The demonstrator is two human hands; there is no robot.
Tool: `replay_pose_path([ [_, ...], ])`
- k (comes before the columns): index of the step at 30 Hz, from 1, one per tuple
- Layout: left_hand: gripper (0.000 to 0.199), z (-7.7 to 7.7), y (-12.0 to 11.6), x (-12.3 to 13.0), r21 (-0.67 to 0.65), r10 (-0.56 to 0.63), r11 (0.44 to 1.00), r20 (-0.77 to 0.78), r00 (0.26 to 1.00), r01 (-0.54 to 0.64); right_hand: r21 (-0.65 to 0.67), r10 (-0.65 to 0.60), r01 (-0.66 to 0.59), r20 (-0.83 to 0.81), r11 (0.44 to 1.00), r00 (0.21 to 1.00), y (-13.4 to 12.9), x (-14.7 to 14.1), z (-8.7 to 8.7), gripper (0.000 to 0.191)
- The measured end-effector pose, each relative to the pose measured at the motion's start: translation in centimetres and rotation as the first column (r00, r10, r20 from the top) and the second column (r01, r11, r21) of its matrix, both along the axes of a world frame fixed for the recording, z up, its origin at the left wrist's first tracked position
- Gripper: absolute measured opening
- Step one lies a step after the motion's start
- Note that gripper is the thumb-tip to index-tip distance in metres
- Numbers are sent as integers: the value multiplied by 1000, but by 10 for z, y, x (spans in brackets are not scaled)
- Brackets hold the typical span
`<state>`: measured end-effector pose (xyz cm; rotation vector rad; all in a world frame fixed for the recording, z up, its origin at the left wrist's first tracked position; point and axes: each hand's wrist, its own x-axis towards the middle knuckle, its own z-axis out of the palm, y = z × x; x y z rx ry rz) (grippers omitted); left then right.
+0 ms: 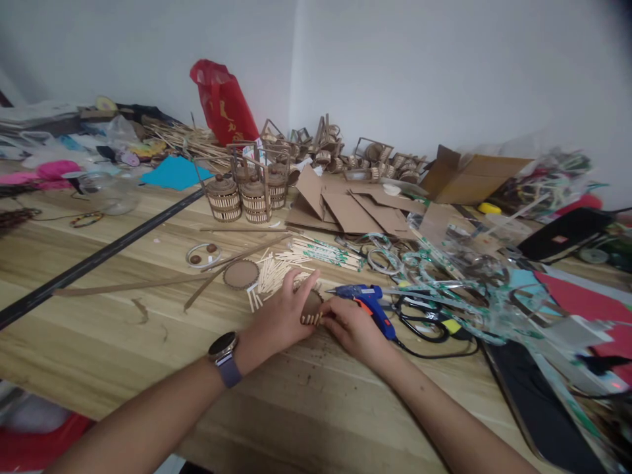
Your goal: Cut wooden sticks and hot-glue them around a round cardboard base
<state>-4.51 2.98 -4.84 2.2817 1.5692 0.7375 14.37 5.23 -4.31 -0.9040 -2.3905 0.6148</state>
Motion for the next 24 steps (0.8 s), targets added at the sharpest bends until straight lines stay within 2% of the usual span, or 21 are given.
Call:
replay_pose_path([
  [3, 97, 2, 4, -4, -32, -35, 999, 3, 999, 35, -4, -35, 36, 31, 999, 999, -3, 1, 7, 12],
  [5, 100, 5, 6, -8, -67, -68, 995, 1, 998, 68, -3, -92, 93, 27, 996, 995, -4, 5, 14, 19],
  [7, 104, 8, 7, -10, -94, -92, 991, 4, 996, 92, 21, -162, 162, 21, 987, 987, -4, 12, 21, 18],
  [9, 108, 11, 7, -11, -102, -78, 992, 18, 997, 79, 68, -237, 234, 40, 970, 971, -4, 24, 28, 14],
  [11, 109, 12, 5, -9, -86, -34, 996, 25, 999, 36, 113, -327, 317, 90, 942, 941, -4, 38, 30, 19],
  [15, 105, 10, -2, -2, -35, 30, 999, -1, 1000, -30, 174, -552, 525, 204, 833, 808, -6, 65, 23, 24],
  [17, 104, 9, -5, 2, -25, 51, 998, -6, 999, -51, 162, -619, 598, 263, 785, 740, -6, 72, 17, 29],
  [20, 101, 9, -8, 7, -12, 80, 997, -9, 997, -80, 84, -601, 616, 351, 784, 718, -4, 74, 8, 32],
  [24, 96, 10, -9, 9, -3, 88, 996, -11, 996, -88, 63, -581, 601, 352, 797, 734, 1, 71, 2, 31],
])
